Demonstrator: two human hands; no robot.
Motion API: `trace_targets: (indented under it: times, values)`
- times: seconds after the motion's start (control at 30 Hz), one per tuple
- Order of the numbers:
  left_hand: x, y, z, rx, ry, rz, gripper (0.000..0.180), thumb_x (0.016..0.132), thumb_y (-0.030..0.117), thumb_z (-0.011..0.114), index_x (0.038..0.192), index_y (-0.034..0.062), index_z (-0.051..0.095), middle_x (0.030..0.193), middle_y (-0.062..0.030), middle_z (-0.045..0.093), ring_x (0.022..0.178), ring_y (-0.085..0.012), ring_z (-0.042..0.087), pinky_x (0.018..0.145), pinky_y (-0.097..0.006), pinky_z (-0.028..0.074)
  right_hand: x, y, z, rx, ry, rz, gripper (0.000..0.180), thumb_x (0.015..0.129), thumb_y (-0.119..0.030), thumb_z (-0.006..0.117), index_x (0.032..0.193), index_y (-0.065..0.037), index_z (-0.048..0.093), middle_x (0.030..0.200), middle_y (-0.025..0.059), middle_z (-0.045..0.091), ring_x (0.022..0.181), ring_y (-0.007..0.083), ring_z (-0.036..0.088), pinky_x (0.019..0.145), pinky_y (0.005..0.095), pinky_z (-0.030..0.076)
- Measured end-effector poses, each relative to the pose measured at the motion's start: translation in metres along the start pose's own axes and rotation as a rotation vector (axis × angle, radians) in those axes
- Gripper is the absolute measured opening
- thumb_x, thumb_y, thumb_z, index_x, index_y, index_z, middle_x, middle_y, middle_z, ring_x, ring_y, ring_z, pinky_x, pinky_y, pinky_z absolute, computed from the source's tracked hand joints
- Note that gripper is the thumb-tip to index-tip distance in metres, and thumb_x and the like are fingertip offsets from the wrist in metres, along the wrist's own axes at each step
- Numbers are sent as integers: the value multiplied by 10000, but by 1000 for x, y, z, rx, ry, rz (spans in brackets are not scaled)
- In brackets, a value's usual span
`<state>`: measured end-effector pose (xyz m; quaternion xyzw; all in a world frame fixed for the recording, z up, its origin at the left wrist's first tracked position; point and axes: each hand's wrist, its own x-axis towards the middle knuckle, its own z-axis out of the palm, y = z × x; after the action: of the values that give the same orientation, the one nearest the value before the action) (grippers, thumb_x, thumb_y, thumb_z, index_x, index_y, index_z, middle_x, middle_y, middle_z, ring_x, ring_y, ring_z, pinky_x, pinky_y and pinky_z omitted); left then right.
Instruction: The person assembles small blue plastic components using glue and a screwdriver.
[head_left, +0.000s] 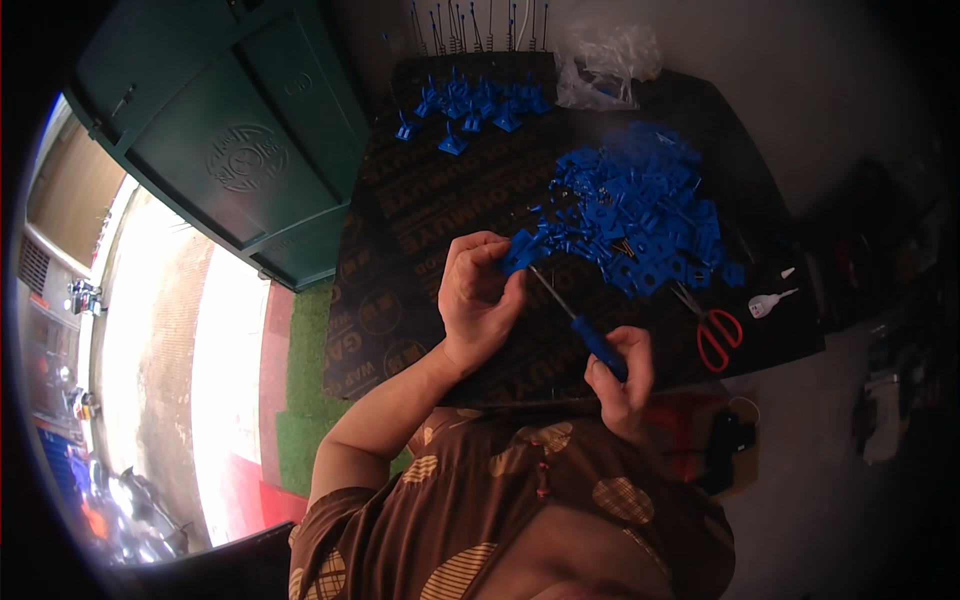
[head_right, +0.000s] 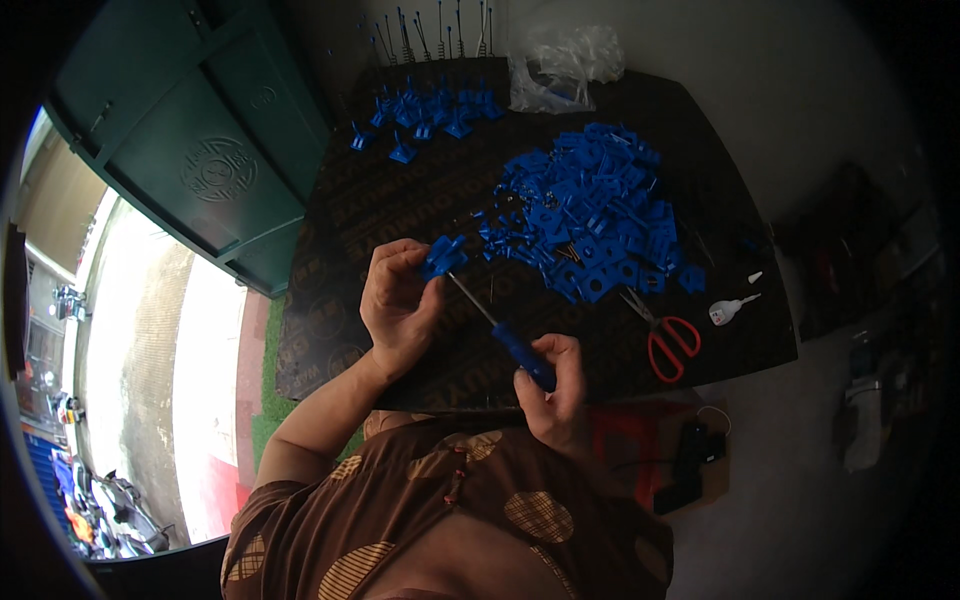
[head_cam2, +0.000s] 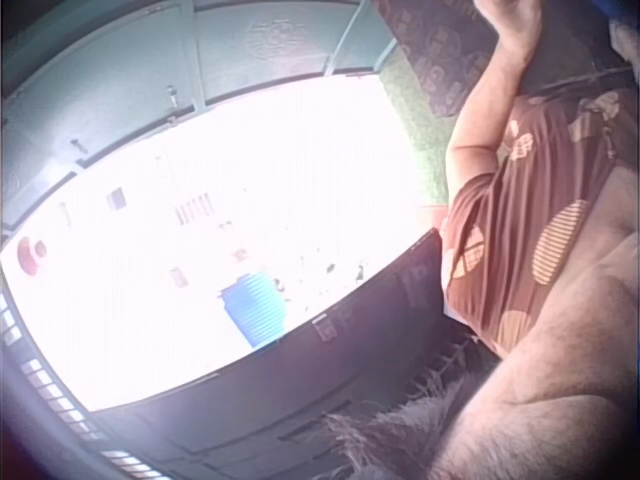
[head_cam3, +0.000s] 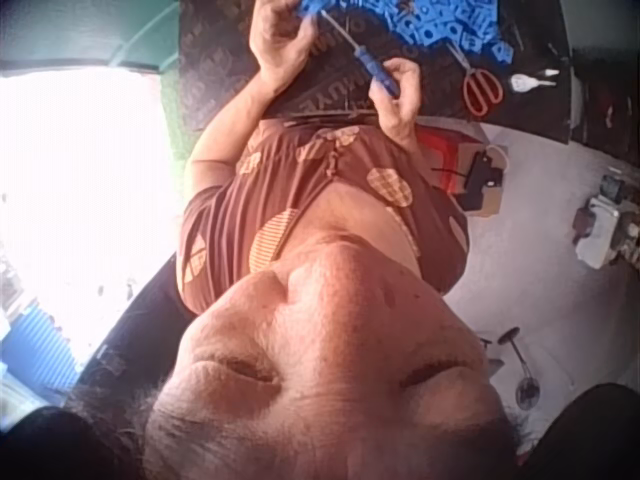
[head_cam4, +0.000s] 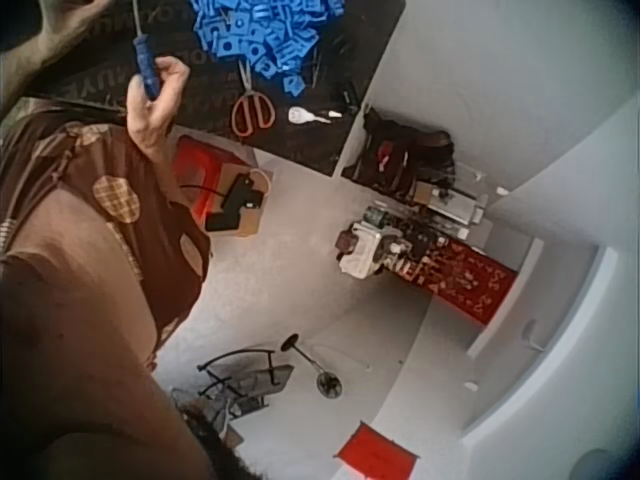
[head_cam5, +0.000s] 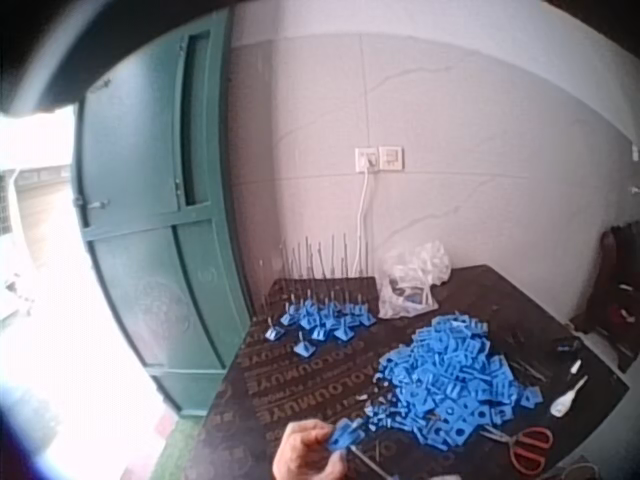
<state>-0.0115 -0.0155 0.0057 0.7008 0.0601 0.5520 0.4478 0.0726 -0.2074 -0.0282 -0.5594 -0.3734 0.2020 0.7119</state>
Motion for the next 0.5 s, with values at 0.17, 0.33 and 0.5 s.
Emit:
trace_targets:
  times: [0.17,0.33,0.5]
  values:
    - [0,2,1,22,-4,-18,360,762,-124,665,1082,-18,539,1127,-106,499,842,-90,574,647,-186,504,6,7,-4,-156,-59,-192,188,897,-23,521,1058,-20,424,1002,88,432,604,83,437,522,236,404]
    - [-2,-1,0,46,-9,1,364,752,-114,678,1073,-14,540,1111,-107,516,820,-88,575,631,-184,500,5,3,4,-17,113,-212,105,932,-27,501,1022,-5,451,961,82,458,593,82,459,513,232,418]
    - [-2,0,0,67,-13,1,360,750,-112,682,1066,-11,540,1107,-105,519,812,-85,575,622,-187,499,1,11,-2,-69,127,-131,97,955,-59,477,1023,7,455,902,77,485,559,66,445,499,192,383]
